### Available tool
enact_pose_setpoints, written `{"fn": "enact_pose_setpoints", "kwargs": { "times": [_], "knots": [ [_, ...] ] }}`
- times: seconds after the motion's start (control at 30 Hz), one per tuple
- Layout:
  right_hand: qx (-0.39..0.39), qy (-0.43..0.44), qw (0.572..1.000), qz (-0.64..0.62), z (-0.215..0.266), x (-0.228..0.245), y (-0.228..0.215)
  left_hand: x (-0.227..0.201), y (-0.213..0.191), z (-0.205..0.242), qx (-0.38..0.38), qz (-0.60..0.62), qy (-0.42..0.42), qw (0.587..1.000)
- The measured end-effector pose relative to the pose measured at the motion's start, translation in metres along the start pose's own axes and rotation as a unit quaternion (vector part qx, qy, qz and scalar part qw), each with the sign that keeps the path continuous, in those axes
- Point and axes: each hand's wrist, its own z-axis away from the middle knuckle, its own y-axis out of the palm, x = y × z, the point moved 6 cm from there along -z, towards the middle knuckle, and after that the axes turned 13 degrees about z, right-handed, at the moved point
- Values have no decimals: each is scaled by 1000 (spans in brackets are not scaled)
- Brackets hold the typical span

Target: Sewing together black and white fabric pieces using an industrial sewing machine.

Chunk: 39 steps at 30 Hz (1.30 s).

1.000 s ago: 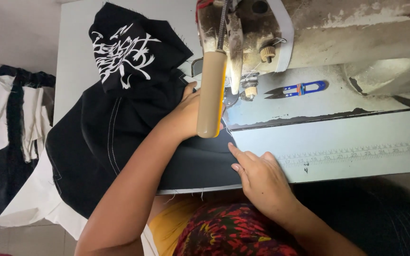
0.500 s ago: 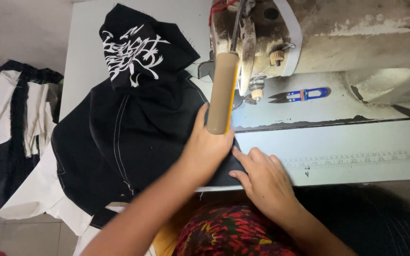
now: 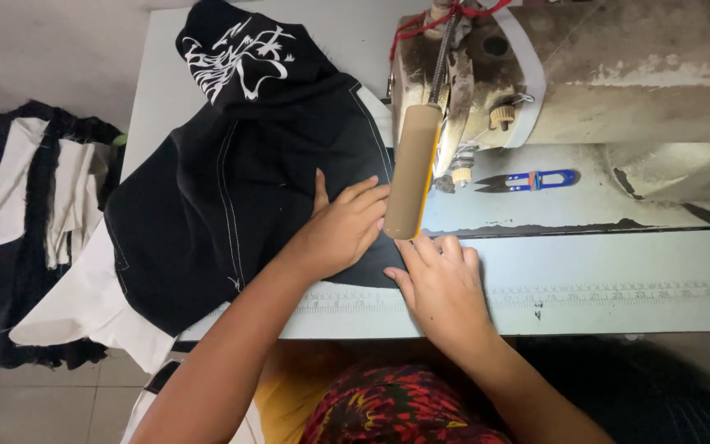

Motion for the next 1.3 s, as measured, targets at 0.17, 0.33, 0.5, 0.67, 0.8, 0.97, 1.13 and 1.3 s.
{"fn": "enact_pose_setpoints", "kwargs": {
  "times": [0.17, 0.33, 0.5, 0.67, 0.8, 0.97, 1.13, 1.3],
  "knots": [
    [27, 15, 999, -22, -9, -11, 17, 4, 1, -12, 21, -18, -15, 1000],
    [39, 19, 999, -27, -15, -17, 23, 11, 3, -19, 42, -9, -33, 999],
    [74, 28, 997, -25, -19, -15, 16, 19, 4, -23, 31, -5, -2, 999],
    [72, 31, 997, -21, -24, -13, 7, 28, 6, -26, 30, -7, 6, 999],
    [85, 16, 996, -19, -25, -15, 13, 39, 7, -34, 32, -14, 11, 999],
    [60, 33, 996, 54, -29, -90, 17, 62, 12, -43, 59, 0, 9, 998],
    [44, 123, 989, 72, -33, -171, 26, 80, 9, -57, 86, -1, 17, 996],
    [-54, 142, 979, 135, -29, -186, 55, 84, -1, -66, 132, -16, -38, 990]
  ]
}}
